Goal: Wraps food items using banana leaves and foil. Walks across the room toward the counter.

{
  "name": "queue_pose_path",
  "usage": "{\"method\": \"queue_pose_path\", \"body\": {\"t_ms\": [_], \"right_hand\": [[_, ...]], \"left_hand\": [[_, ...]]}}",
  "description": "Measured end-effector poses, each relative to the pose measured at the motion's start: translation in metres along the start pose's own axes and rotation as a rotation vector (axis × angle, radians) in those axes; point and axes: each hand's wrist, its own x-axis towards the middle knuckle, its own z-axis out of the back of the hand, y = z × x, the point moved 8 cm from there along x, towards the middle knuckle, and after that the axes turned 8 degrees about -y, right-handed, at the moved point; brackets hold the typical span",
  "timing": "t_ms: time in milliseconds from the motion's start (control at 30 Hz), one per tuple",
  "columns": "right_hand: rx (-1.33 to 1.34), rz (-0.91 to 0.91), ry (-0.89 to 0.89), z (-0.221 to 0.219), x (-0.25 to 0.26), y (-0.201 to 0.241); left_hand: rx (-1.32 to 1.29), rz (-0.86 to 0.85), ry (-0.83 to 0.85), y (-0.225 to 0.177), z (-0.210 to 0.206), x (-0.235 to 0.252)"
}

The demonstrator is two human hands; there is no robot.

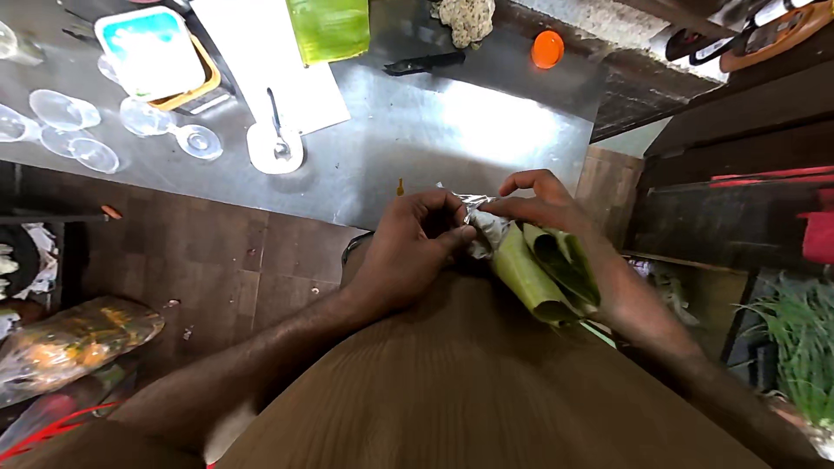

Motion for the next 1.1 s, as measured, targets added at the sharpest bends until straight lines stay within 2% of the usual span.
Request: {"method": "queue_pose_path", "body": {"t_ms": [100,167,333,433,467,567,633,733,800,933,1100], "right_hand": [[-0.055,0.007,-0.021,-0.007,0.003,-0.002],[-0.027,0.026,-0.104,-0.01,0.005,-0.007],[0.241,-0.008,-0.237,-0.001,0.006,-0.034],[0.441,-0.137,-0.218,-0.004,0.003,-0.068],[0.48,-0.134,-0.198,-0.004,-0.003,-0.065],[0.342,-0.147,-0.202,-0.001,-0.024,-0.051],[0.294,-0.212,-0.232,-0.005,-0.023,-0.061],[0.683,-0.308,-0.152,-0.023,-0.008,-0.092],[0.819,-0.372,-0.181,-0.03,-0.006,-0.106],[0.689,-0.515,-0.332,-0.037,-0.008,-0.138],[0.416,-0.55,-0.455,-0.032,-0.013,-0.173]], "left_hand": [[0.067,-0.042,0.02,-0.005,-0.004,-0.001],[0.084,-0.054,0.017,-0.004,-0.002,0.001],[0.01,-0.03,-0.065,0.005,0.01,0.009],[-0.031,-0.02,-0.004,0.015,0.007,0.017],[-0.03,-0.015,0.021,0.02,0.004,0.02],[-0.059,0.011,0.04,0.035,0.003,0.026],[-0.105,0.03,0.034,0.044,0.006,0.03],[-0.088,0.024,0.02,0.055,0.009,0.035],[-0.059,0.036,0.02,0.061,0.006,0.037],[0.091,0.011,-0.015,0.079,-0.008,0.046],[0.395,-0.002,-0.118,0.097,-0.018,0.063]]}}
